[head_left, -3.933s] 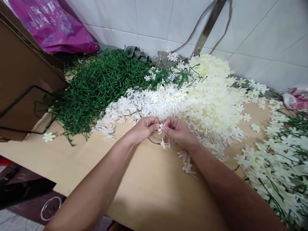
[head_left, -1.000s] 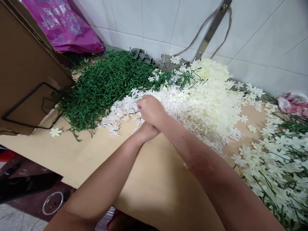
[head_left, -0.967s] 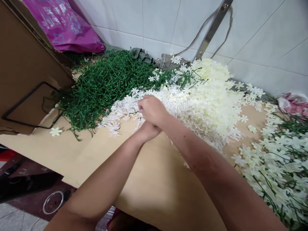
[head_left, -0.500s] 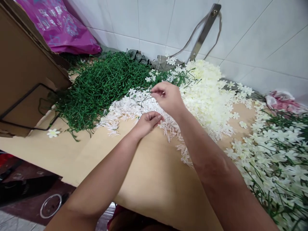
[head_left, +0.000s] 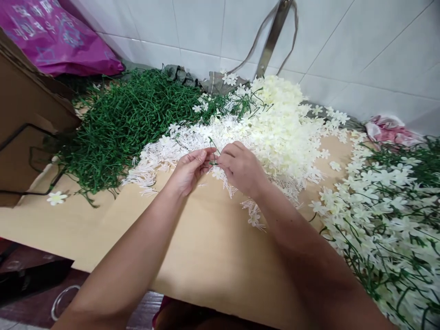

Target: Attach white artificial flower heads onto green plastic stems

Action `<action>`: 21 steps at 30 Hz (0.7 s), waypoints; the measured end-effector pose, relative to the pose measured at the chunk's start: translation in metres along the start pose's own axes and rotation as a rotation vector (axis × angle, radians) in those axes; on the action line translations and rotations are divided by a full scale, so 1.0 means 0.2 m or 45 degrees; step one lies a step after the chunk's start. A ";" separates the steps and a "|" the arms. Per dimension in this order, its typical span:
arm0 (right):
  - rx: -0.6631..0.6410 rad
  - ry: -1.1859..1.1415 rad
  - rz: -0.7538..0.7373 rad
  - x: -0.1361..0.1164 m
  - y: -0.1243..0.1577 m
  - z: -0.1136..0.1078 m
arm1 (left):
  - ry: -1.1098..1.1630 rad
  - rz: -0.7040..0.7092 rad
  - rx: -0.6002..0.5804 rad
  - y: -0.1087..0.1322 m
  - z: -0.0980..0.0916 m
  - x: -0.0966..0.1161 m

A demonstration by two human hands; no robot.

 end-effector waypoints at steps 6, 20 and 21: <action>-0.078 -0.082 -0.080 -0.01 0.01 0.07 | -0.034 -0.017 0.093 -0.01 -0.02 0.01; 0.674 -0.397 0.446 0.44 -0.04 -0.14 | 0.115 0.219 0.183 0.04 -0.08 0.18; 0.673 -0.390 0.462 0.49 -0.04 -0.15 | 0.122 0.225 0.192 0.05 -0.08 0.19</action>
Point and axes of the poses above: each hand's wrist, its own y-axis away from the middle knuckle, its own z-axis out of the palm, x = y × z, the point moved 6 cm from there along -y, towards the middle knuckle, and after that the axes turned 10 degrees about -z, right-handed, at the moved point
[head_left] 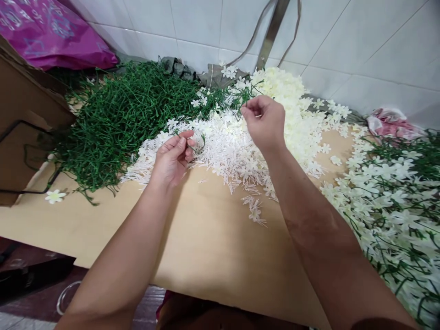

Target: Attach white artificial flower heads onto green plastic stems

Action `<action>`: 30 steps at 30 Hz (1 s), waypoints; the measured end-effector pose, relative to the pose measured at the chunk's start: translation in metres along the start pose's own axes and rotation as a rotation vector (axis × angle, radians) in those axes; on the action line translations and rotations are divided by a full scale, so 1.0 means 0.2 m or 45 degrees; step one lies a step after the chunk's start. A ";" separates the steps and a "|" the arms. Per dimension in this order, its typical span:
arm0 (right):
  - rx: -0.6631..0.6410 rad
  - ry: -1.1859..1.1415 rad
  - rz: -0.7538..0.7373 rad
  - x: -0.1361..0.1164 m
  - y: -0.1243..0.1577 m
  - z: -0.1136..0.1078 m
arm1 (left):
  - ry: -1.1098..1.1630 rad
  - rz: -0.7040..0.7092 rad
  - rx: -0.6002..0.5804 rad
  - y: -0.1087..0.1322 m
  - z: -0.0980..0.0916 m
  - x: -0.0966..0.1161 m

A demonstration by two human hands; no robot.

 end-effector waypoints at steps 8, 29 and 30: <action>-1.173 0.470 0.648 -0.23 0.28 -0.22 | -0.011 0.037 0.038 -0.03 -0.03 0.01; -0.808 0.241 0.446 -0.13 0.26 0.47 | -0.190 0.074 -0.161 0.01 0.01 0.01; -0.798 0.236 0.444 -0.12 0.25 0.47 | -0.186 0.084 -0.169 0.01 0.01 0.01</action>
Point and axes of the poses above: each hand's wrist, its own y-axis away from the middle knuckle, its own z-axis out of the palm, x = y × z, the point moved 6 cm from there along -y, towards the middle knuckle, and after that the axes turned 10 degrees about -z, right-handed, at the moved point
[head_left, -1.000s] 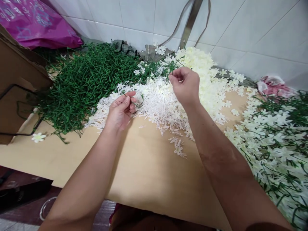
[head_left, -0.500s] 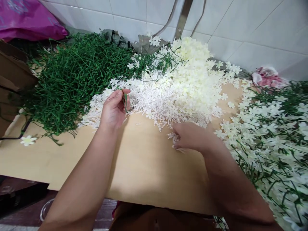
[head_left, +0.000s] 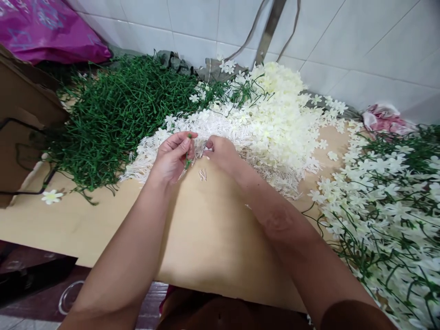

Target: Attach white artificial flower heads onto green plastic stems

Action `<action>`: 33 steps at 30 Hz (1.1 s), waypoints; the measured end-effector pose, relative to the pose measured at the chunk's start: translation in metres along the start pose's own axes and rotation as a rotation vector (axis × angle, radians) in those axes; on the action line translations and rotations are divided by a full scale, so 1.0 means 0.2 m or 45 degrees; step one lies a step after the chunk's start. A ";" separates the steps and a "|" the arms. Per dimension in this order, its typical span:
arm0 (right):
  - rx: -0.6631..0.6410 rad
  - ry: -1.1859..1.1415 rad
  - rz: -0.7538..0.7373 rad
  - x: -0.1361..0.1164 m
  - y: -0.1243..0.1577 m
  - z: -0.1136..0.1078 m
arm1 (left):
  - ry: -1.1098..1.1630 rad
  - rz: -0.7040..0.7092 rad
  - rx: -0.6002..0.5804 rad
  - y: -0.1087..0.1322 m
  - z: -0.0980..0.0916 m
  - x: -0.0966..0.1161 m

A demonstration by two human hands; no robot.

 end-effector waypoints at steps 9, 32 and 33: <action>-0.111 0.326 -0.019 -0.15 0.21 -0.09 | 0.122 0.023 0.054 -0.01 -0.04 0.03; 0.321 -1.210 -0.211 0.12 0.20 -0.27 | -0.544 -0.320 -0.314 0.07 0.17 -0.17; 0.360 -1.191 -0.202 0.14 0.20 -0.30 | -0.641 -0.329 -0.391 0.09 0.19 -0.18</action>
Point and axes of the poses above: each hand's wrist, its own y-axis away from the middle knuckle, its own z-axis out of the palm, x = y × z, the point moved 6 cm from there along -y, towards the middle knuckle, and after that the axes turned 10 degrees about -z, right-handed, at the moved point
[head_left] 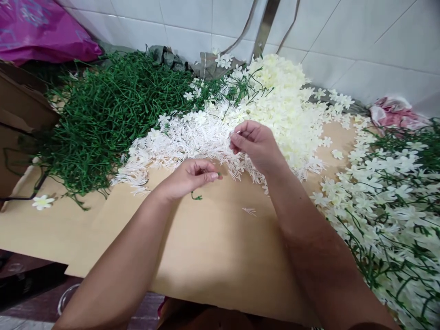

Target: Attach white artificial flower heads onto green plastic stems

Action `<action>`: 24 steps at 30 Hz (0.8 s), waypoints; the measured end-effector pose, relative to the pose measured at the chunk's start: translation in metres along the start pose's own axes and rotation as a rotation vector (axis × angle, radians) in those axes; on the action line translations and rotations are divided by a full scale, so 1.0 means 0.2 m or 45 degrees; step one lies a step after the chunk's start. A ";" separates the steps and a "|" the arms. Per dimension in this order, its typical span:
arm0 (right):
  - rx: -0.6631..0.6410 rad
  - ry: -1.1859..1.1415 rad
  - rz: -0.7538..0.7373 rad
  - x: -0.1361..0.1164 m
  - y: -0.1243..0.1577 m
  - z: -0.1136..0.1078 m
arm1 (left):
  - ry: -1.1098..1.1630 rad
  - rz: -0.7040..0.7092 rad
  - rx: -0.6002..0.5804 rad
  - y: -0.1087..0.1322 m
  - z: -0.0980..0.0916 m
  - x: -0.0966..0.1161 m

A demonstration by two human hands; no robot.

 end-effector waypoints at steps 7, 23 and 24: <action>0.023 0.057 0.003 0.02 0.01 -0.02 | -0.535 0.191 0.203 0.00 -0.08 0.01; -0.041 -0.043 -0.010 0.08 0.05 0.13 | 0.001 0.167 0.658 -0.04 -0.14 -0.02; -0.019 -0.041 -0.027 0.08 0.06 0.13 | 0.145 0.122 0.638 -0.03 -0.14 -0.02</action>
Point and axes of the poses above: each hand's wrist, its own y-axis away from the middle knuckle, its own z-axis out of the palm, x = y × z, the point moved 6 cm from there along -y, towards the middle knuckle, and after that the axes turned 10 degrees about -z, right-handed, at the moved point
